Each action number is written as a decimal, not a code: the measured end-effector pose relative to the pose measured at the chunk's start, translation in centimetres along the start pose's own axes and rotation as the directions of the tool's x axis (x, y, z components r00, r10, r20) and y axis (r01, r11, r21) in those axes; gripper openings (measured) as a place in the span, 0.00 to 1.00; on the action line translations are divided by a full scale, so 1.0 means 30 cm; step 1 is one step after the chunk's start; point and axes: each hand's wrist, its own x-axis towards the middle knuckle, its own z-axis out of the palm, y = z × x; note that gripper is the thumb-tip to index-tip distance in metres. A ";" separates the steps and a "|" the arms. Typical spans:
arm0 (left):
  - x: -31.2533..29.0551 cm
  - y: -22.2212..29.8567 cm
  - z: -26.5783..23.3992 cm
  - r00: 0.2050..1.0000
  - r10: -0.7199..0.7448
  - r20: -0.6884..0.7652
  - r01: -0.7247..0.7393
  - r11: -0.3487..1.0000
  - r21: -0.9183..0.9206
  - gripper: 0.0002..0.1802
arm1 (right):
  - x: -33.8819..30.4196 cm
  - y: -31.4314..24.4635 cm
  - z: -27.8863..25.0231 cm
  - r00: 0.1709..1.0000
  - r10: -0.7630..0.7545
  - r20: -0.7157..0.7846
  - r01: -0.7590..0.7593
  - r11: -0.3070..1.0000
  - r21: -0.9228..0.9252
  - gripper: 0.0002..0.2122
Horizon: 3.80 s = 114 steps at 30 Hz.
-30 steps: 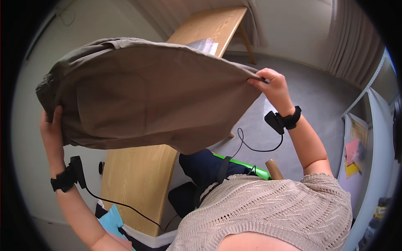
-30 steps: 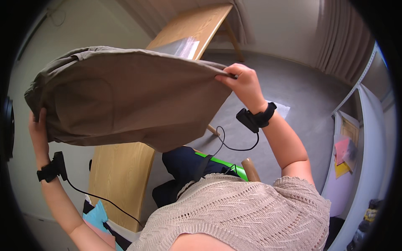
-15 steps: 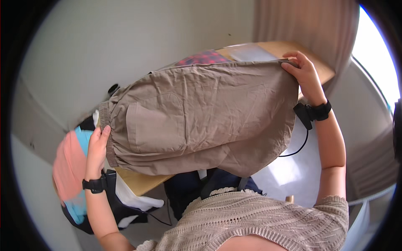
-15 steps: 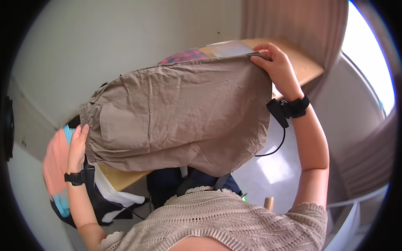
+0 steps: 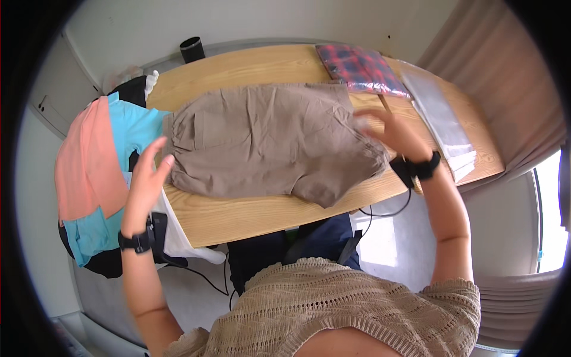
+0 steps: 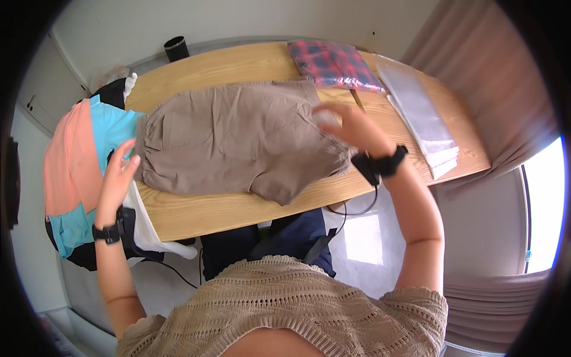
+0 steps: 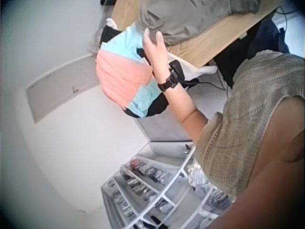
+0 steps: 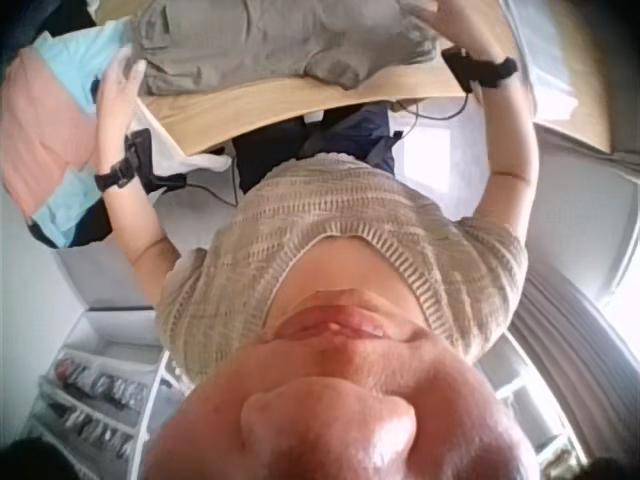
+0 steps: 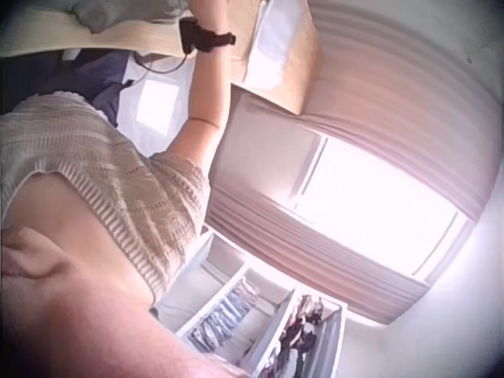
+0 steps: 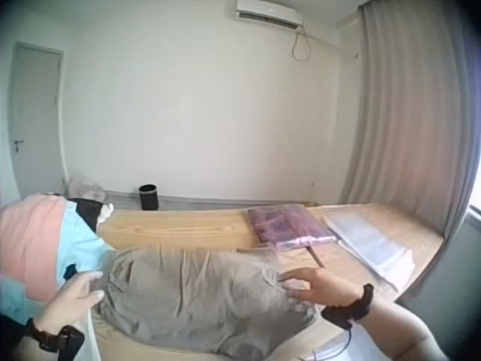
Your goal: Fold a pair of shorts and a t-shirt and place them inside plastic bags.
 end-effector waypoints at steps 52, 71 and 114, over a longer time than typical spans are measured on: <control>-0.149 0.412 0.357 0.792 0.341 0.507 -0.490 0.850 0.194 0.37 | -0.349 0.116 0.356 0.923 -0.342 -0.176 0.284 0.915 -0.287 0.27; -0.138 0.466 0.612 0.733 0.384 0.562 -0.531 0.839 0.119 0.33 | -0.379 0.313 0.269 0.806 0.579 -0.123 0.004 0.203 0.979 0.08; -0.217 0.166 0.251 0.907 0.234 0.350 -0.393 0.772 0.501 0.34 | -0.362 0.319 0.311 0.817 -0.448 -0.362 0.411 0.894 -0.179 0.26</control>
